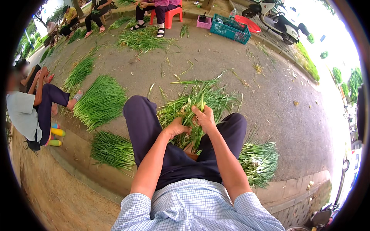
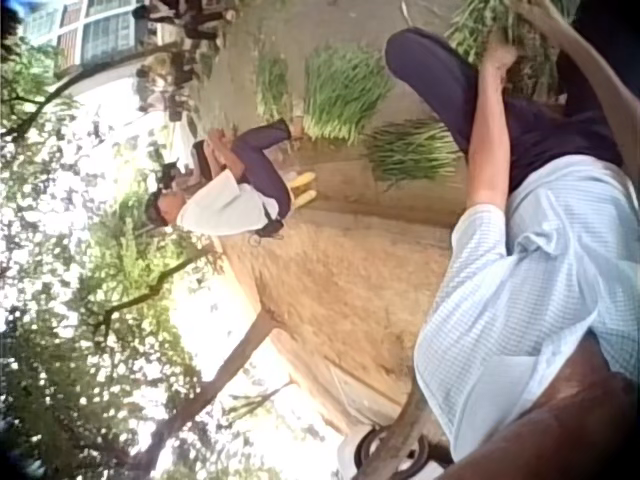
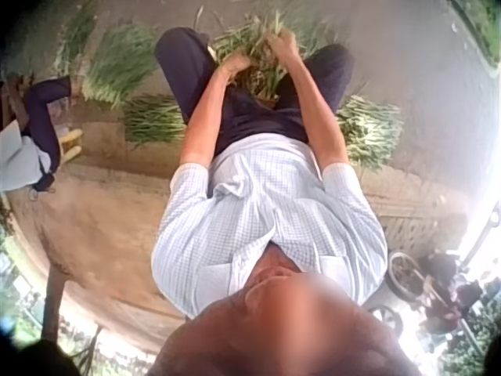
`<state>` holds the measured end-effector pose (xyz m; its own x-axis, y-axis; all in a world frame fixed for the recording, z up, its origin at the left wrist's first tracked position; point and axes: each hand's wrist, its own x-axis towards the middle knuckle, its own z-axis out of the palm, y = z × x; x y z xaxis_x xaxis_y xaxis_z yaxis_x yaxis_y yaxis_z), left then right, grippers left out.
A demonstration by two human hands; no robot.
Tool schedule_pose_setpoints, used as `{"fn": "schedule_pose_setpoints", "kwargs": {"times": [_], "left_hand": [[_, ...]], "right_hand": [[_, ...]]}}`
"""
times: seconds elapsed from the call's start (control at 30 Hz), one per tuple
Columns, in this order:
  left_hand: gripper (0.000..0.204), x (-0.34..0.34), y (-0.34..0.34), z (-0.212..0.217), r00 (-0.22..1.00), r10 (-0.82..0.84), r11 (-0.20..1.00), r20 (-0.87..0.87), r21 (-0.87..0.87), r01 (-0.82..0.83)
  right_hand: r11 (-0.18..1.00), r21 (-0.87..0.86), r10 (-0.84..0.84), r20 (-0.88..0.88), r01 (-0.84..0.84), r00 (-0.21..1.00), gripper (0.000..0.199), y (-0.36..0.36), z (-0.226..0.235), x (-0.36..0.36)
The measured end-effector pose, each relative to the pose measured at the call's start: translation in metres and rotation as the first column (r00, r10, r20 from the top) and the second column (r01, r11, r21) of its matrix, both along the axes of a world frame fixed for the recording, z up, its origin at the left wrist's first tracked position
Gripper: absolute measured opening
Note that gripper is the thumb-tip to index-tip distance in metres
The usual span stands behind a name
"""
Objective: The person cleans a bundle of green stalks by hand, pulling off dry outer layers and sorting through the bunch while sitting with others.
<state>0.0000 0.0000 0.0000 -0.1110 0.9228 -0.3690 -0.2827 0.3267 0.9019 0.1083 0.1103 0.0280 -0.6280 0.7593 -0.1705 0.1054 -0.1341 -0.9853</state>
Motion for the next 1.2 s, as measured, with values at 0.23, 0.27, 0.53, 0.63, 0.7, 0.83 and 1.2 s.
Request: {"fn": "schedule_pose_setpoints", "kwargs": {"times": [0.23,0.27,0.53,0.63,0.7,0.83,1.2], "left_hand": [[0.029,-0.014,-0.006,-0.008,0.927,0.29,0.949,0.238,0.051,-0.31],[0.028,-0.016,-0.005,-0.006,0.909,0.329,0.933,0.257,0.059,-0.355],[0.021,-0.008,0.0,-0.003,0.906,0.325,0.926,0.27,0.104,-0.363],[0.017,-0.009,-0.003,0.005,0.897,0.318,0.936,0.306,0.05,-0.349],[0.016,-0.017,-0.005,-0.002,0.872,0.352,0.922,0.341,0.038,-0.386],[0.018,-0.029,-0.006,-0.007,0.852,0.415,0.881,0.32,0.095,-0.464],[0.022,-0.043,-0.011,-0.01,0.777,0.528,0.793,0.341,0.127,-0.595]], "right_hand": [[0.945,-0.111,-0.326,-0.24,0.308,0.914,0.029,-0.002,0.016,0.0],[0.932,-0.149,-0.362,-0.284,0.332,0.888,0.028,0.002,0.015,0.004],[0.992,0.119,-0.049,0.156,0.03,0.987,0.03,-0.015,-0.01,0.009],[0.997,-0.061,-0.046,0.085,0.051,0.995,0.027,-0.016,-0.003,0.012],[0.991,-0.047,-0.12,0.061,0.123,0.991,0.027,-0.007,-0.008,0.016],[0.94,-0.031,-0.337,0.059,0.339,0.94,0.026,0.025,-0.014,0.044],[0.857,0.458,-0.158,0.67,-0.235,0.726,0.029,0.027,-0.055,0.036]]}}
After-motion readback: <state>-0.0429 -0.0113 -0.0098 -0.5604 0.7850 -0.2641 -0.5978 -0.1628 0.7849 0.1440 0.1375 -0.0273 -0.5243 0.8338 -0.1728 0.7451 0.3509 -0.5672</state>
